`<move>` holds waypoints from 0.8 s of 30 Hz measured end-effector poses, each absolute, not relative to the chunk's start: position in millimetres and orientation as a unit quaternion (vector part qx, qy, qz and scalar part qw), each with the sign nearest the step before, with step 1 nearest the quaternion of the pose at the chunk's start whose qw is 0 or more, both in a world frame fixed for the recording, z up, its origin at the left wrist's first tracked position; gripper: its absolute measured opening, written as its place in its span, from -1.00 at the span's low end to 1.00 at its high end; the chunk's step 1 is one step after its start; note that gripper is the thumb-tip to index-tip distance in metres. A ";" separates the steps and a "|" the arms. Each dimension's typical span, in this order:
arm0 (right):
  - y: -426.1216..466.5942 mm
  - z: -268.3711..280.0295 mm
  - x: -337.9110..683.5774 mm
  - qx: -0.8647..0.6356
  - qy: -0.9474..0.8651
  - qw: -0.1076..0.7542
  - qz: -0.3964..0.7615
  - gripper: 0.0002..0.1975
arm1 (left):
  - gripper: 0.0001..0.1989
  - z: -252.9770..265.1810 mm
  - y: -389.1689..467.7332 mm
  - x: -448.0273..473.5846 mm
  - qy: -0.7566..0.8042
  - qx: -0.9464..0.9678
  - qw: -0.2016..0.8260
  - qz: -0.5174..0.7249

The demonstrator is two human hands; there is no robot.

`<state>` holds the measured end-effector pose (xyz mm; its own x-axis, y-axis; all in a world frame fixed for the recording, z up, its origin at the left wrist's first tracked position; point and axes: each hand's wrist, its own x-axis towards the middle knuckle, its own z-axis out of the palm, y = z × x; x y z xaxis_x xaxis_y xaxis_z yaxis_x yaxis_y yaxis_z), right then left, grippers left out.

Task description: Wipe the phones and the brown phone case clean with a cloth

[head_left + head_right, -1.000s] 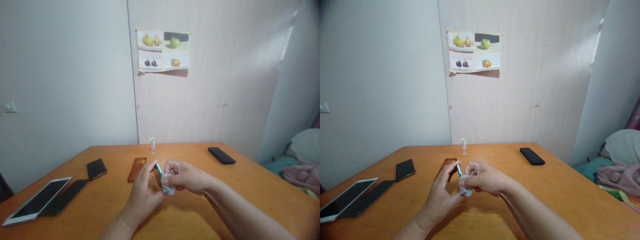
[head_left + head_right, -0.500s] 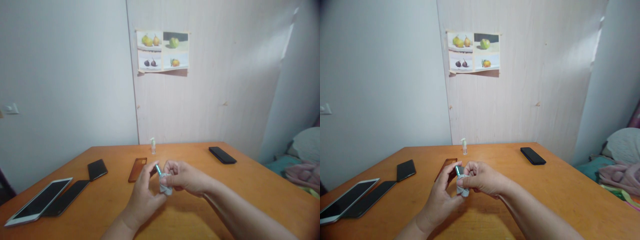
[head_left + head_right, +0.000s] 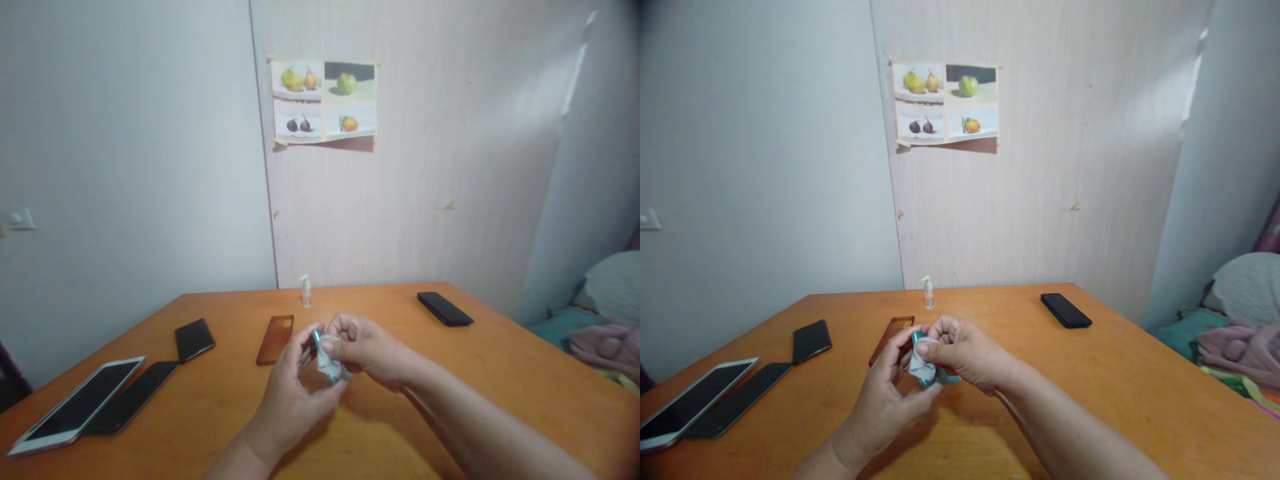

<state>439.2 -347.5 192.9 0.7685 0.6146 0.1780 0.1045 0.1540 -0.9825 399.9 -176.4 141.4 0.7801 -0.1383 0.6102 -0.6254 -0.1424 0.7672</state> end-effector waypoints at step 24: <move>-345.6 187.3 443.6 -0.673 -0.244 0.681 0.153 -0.57 | -0.34 141.5 -180.0 398.8 -0.239 0.711 0.636 0.182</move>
